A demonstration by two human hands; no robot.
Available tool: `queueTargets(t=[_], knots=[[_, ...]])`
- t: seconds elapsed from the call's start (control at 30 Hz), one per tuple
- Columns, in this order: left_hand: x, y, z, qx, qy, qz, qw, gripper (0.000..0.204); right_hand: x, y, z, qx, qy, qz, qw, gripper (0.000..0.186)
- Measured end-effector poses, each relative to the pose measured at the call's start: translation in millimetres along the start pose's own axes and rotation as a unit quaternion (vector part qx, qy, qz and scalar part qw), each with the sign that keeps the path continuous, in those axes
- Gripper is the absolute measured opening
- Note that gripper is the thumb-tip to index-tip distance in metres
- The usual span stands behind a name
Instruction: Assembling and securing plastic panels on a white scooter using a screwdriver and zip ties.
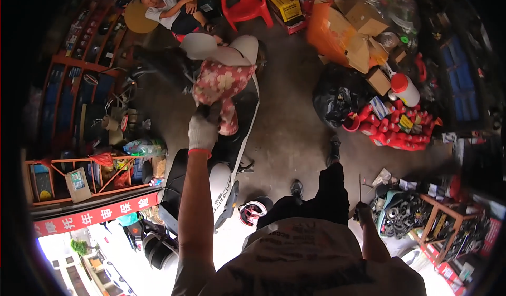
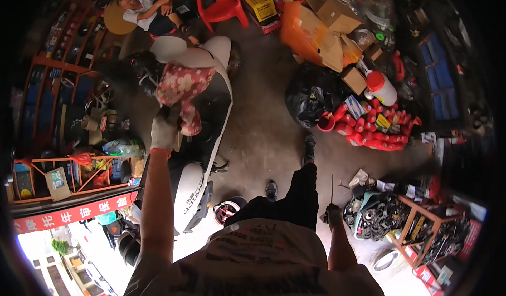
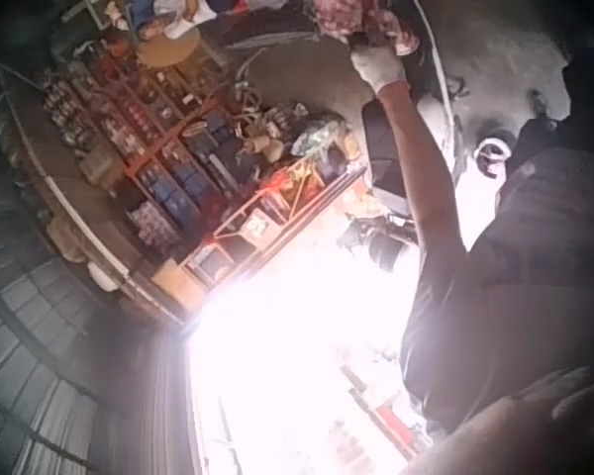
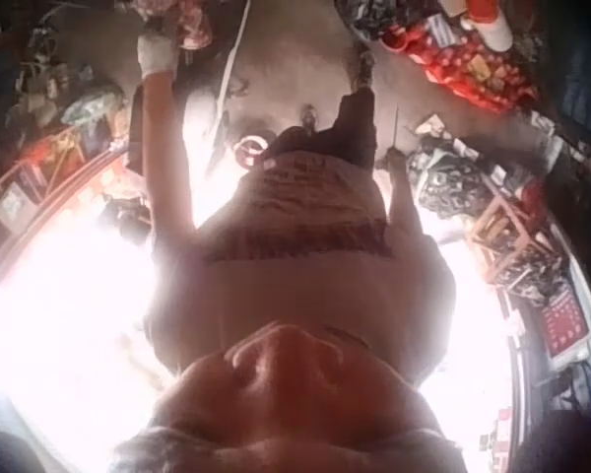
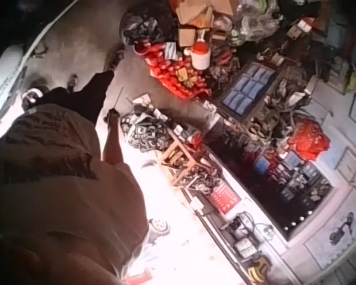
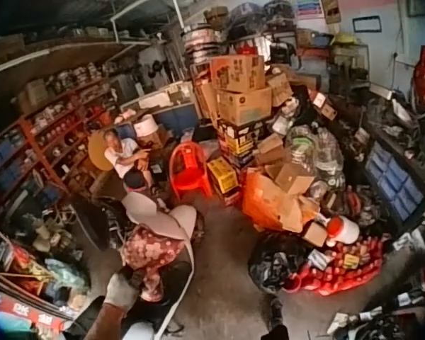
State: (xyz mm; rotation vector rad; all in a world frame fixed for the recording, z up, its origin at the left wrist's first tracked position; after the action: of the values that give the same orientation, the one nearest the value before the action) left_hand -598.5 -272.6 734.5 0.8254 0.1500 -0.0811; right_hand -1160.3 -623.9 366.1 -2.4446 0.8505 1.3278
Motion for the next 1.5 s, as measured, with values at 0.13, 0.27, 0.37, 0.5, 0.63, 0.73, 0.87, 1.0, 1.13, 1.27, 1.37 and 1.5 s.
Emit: queueTargets(t=[0.13,0.27,0.37,0.5,0.63,0.73,0.87,1.0,1.13,1.27,1.37,1.5], knots=[[7.5,-16.6,19.0,-0.135,0.1,0.019,0.986,0.038,87.4,28.2,-60.2,0.015,-0.089,0.023,0.996,0.025],[27.4,-31.7,45.3,-0.205,0.098,0.048,0.973,0.042,161.1,38.5,-156.3,-0.004,-0.082,0.015,0.997,0.029],[57.2,-36.3,71.3,-0.234,0.173,0.125,0.949,0.044,202.1,25.4,-234.0,-0.009,-0.024,-0.058,0.998,0.027],[115.9,-31.7,118.4,-0.251,0.117,0.14,0.951,0.043,235.5,-6.8,-302.3,0.012,-0.025,-0.058,0.998,0.006],[178.7,-15.8,126.7,-0.293,0.099,0.134,0.942,0.044,236.0,-41.3,-328.7,0.016,-0.021,-0.062,0.998,0.017],[218.7,2.8,133.0,-0.242,-0.021,0.142,0.959,0.039,224.1,-60.6,-333.5,-0.046,-0.033,-0.055,0.997,0.018],[223.9,18.0,139.3,-0.136,-0.158,0.099,0.973,0.022,199.5,-80.5,-332.8,-0.073,-0.024,-0.059,0.995,0.015],[178.0,11.6,85.1,-0.28,-0.114,0.026,0.953,0.032,175.1,-109.9,-325.7,-0.092,-0.003,-0.077,0.993,0.013],[126.7,-22.4,-40.3,-0.362,0.04,-0.09,0.927,0.031,153.2,-156.6,-319.0,-0.136,0.003,-0.068,0.988,0.017],[71.1,-65.5,-181.2,-0.381,0.286,-0.084,0.875,0.031,137.2,-219.0,-329.3,-0.182,0.015,-0.123,0.976,0.029],[17.7,-94.1,-255.1,-0.411,0.319,-0.045,0.853,0.031,134.4,-266.8,-341.2,-0.26,0.019,-0.159,0.952,0.028],[-34.5,-139.5,-325.3,-0.36,0.39,-0.019,0.847,0.033,151.4,-327.9,-341.5,-0.326,0.017,-0.218,0.92,0.023]])
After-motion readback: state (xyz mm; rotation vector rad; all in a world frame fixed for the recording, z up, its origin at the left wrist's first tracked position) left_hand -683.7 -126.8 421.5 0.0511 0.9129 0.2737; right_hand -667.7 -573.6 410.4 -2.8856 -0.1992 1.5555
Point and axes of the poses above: each hand's wrist, its own x-axis towards the middle knuckle, its own y-axis out of the back of the hand, z = x × y, the point moved 4 cm from there along x, towards the middle knuckle, and after that the axes turned 7 degrees about y, right-handed, at the moved point
